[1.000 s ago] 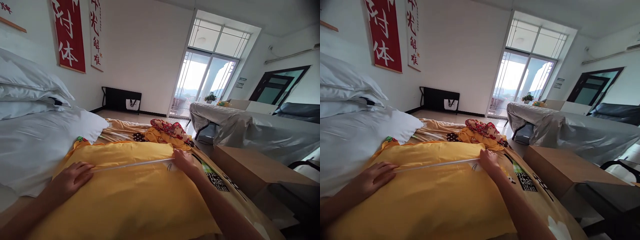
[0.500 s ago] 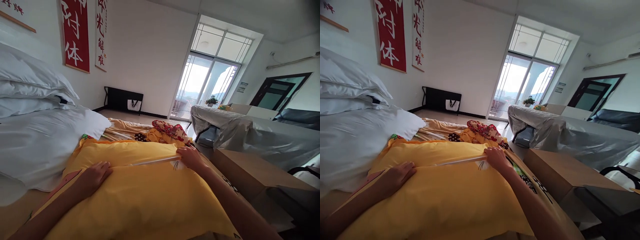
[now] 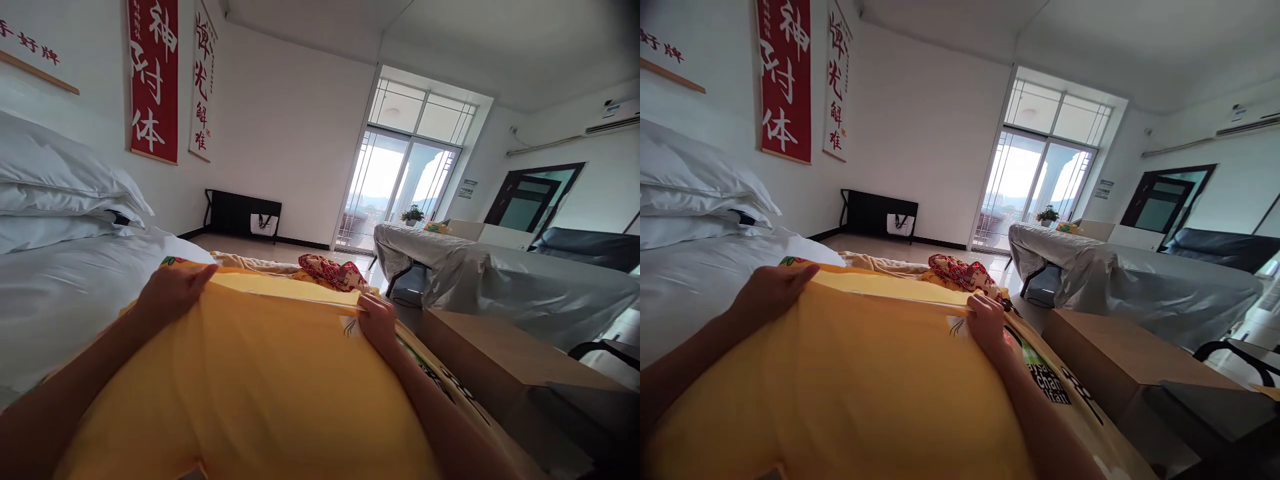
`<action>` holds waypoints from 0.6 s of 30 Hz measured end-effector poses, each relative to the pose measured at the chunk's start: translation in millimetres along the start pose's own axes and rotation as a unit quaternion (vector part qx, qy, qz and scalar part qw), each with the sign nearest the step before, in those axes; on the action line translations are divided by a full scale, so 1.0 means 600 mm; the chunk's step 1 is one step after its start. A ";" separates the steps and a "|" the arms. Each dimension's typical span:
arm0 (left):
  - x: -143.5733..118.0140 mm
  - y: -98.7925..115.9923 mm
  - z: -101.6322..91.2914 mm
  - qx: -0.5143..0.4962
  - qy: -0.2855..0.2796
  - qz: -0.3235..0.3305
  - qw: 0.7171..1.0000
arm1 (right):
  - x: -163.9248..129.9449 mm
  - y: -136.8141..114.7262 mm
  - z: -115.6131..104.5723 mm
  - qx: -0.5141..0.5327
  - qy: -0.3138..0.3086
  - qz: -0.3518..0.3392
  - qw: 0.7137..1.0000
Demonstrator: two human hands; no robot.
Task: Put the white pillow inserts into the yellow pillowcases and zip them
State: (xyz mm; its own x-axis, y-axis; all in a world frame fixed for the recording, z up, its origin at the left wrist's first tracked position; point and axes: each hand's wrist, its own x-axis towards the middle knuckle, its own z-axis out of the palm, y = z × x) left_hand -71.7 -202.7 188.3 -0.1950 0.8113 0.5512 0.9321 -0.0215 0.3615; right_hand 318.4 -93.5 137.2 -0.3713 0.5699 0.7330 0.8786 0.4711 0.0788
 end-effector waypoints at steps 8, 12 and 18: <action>0.016 -0.023 0.027 0.128 -0.035 0.026 0.991 | 0.012 0.004 0.028 -0.052 -0.014 -0.056 0.997; -0.008 -0.059 0.118 0.096 -0.137 0.008 0.986 | -0.034 -0.012 0.092 -0.004 -0.130 -0.081 0.988; -0.024 -0.098 0.172 0.036 -0.225 -0.022 0.974 | -0.056 -0.056 0.062 0.117 -0.162 -0.080 0.977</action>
State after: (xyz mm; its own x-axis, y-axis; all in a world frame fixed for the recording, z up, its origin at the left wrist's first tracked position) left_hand -92.2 -152.9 81.3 -0.0977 0.9845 0.1455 0.9477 0.0474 0.3157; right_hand 290.5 -103.3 84.6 -0.6074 0.6411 0.4690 0.7227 0.6911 -0.0087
